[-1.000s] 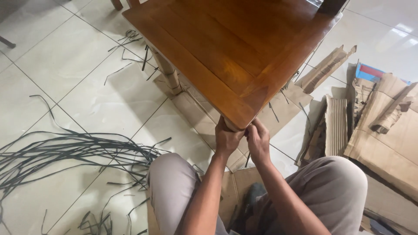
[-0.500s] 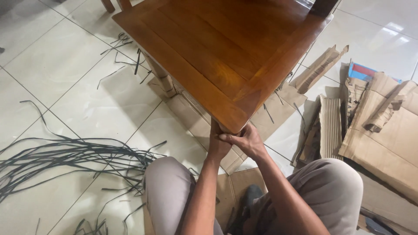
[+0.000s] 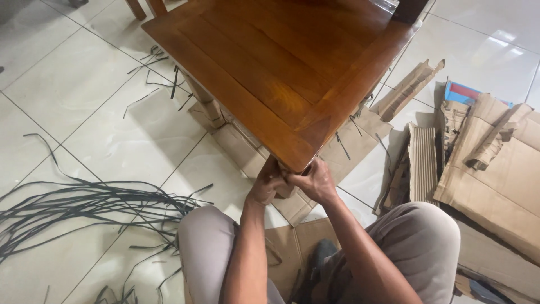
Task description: Wrapping a wooden chair leg with cardboard and securing it with plastic ties
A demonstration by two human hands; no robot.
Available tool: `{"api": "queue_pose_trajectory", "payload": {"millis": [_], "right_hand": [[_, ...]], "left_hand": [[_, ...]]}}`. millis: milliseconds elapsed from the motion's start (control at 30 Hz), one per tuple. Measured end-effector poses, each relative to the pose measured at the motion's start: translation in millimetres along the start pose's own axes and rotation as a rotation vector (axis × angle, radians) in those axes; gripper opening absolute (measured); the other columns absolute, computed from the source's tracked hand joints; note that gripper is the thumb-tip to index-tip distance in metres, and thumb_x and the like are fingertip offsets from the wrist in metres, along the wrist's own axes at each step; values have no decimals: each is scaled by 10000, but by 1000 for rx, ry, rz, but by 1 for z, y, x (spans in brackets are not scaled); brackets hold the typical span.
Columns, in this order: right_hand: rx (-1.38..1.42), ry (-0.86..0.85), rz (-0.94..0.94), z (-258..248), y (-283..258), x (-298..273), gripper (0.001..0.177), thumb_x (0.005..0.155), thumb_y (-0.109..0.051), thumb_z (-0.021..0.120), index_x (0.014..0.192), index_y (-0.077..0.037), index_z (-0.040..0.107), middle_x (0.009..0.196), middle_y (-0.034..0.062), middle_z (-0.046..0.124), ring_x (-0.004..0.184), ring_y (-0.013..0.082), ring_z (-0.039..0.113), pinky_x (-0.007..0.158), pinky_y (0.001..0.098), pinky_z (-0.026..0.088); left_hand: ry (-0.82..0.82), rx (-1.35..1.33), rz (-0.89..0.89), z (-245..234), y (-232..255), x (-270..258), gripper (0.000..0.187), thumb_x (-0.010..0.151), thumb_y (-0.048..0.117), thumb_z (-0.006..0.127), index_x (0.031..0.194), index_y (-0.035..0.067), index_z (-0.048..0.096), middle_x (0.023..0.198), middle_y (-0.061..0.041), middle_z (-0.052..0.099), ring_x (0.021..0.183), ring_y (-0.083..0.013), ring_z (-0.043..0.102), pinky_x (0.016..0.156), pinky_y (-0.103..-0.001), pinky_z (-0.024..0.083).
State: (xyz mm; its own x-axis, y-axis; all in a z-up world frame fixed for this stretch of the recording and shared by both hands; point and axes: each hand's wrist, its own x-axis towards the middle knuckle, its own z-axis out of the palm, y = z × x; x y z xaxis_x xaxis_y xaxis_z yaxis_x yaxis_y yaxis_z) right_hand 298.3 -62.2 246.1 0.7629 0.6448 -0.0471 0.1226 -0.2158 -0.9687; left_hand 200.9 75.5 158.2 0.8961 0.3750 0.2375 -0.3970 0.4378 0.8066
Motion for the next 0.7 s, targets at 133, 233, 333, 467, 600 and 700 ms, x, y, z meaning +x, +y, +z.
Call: {"api": "queue_pose_trajectory", "payload": {"millis": [133,233,333,467,600,700], "right_hand": [[-25,41,-29,4,4,2,354,582,-167,895,897,-85,756,771,144,750,763,238,748,646,395,584],[-35,60,-57,4,-6,0,314,568,-164,892,849,-118,760,730,92,745,723,197,740,615,362,579],[-65,65,-29,6,-10,-3,306,583,-199,879,842,-95,754,729,126,730,691,220,708,620,371,558],[-83,101,-4,10,-13,-6,296,564,-206,876,806,-101,741,683,102,701,657,171,675,597,331,538],[-84,108,25,10,3,0,350,552,-227,904,826,-87,737,712,132,718,670,206,701,609,364,548],[-74,95,10,8,6,-2,339,565,-212,891,835,-83,731,721,134,709,671,209,679,617,377,548]], "left_hand": [[45,-200,-99,11,17,15,1092,759,242,868,1645,84,249,1512,-153,523,1258,-278,562,1000,-421,425],[395,-269,-265,45,54,25,483,1102,146,418,1572,34,410,725,-27,586,668,-69,609,864,-208,458],[420,-153,-276,25,27,37,294,1081,139,460,1344,17,507,689,-81,617,573,-134,626,676,-265,491],[546,47,-227,4,-4,43,162,1020,93,560,1037,-17,677,715,-144,668,513,-228,645,408,-356,543],[705,259,-116,59,61,38,71,969,84,714,983,82,784,825,-60,746,741,-123,640,630,-287,535],[630,836,-162,86,97,15,288,1025,225,543,1049,64,781,941,-149,787,988,-344,753,888,-480,573]]}}
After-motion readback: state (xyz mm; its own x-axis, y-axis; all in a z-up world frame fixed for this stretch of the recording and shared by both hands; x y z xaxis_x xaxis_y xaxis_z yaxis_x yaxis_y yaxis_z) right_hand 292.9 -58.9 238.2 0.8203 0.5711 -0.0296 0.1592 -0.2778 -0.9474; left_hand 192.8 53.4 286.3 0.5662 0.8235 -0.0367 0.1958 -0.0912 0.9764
